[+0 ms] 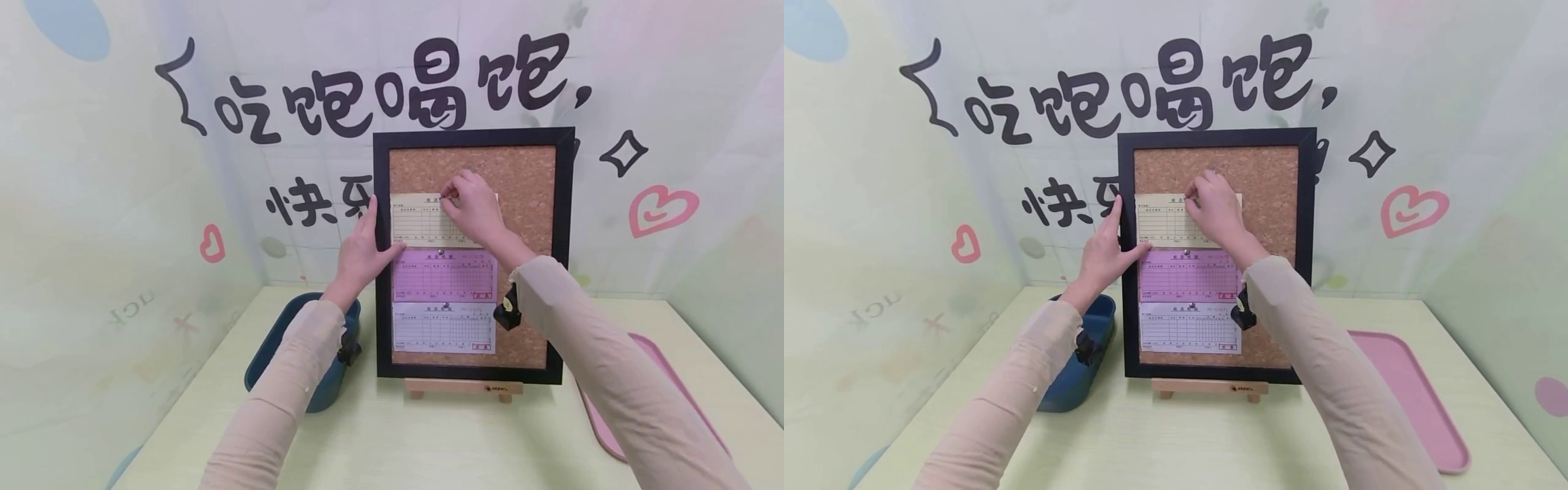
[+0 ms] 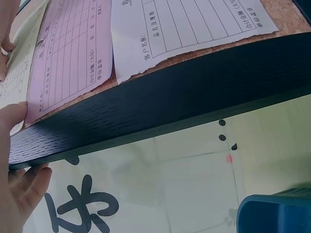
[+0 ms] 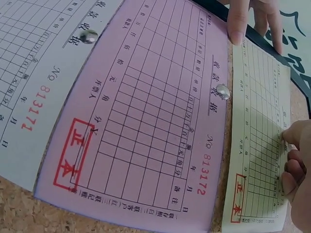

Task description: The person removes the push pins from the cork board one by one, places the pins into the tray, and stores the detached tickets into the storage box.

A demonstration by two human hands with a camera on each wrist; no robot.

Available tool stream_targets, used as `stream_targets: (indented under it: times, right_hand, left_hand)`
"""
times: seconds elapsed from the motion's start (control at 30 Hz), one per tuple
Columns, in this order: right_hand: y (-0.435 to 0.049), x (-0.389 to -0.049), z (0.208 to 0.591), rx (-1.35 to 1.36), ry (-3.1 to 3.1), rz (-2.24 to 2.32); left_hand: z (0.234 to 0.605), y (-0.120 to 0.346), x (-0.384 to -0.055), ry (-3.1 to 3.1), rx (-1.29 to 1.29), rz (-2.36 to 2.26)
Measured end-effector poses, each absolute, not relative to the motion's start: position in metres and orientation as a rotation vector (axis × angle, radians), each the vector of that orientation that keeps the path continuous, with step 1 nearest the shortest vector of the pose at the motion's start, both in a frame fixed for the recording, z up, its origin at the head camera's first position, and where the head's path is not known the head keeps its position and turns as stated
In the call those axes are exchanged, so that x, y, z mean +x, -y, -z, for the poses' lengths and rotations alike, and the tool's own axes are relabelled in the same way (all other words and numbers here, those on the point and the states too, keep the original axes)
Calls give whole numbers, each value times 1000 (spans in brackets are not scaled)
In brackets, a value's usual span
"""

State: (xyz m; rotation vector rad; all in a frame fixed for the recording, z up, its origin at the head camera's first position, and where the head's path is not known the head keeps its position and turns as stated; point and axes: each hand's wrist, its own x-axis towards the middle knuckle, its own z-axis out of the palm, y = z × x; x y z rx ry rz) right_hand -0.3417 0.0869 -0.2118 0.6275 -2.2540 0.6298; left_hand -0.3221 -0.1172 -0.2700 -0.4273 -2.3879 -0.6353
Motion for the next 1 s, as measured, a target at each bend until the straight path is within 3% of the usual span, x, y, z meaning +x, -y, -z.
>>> stream_targets:
  times: [0.47, 1.0]
  right_hand:
    - [-83, -339, 206, 714, 2271, -587]
    - [-77, -334, 203, 572, 2326, -766]
  left_hand:
    - [269, 119, -323, 2406, -417, 634]
    - [270, 118, -323, 2413, -415, 647]
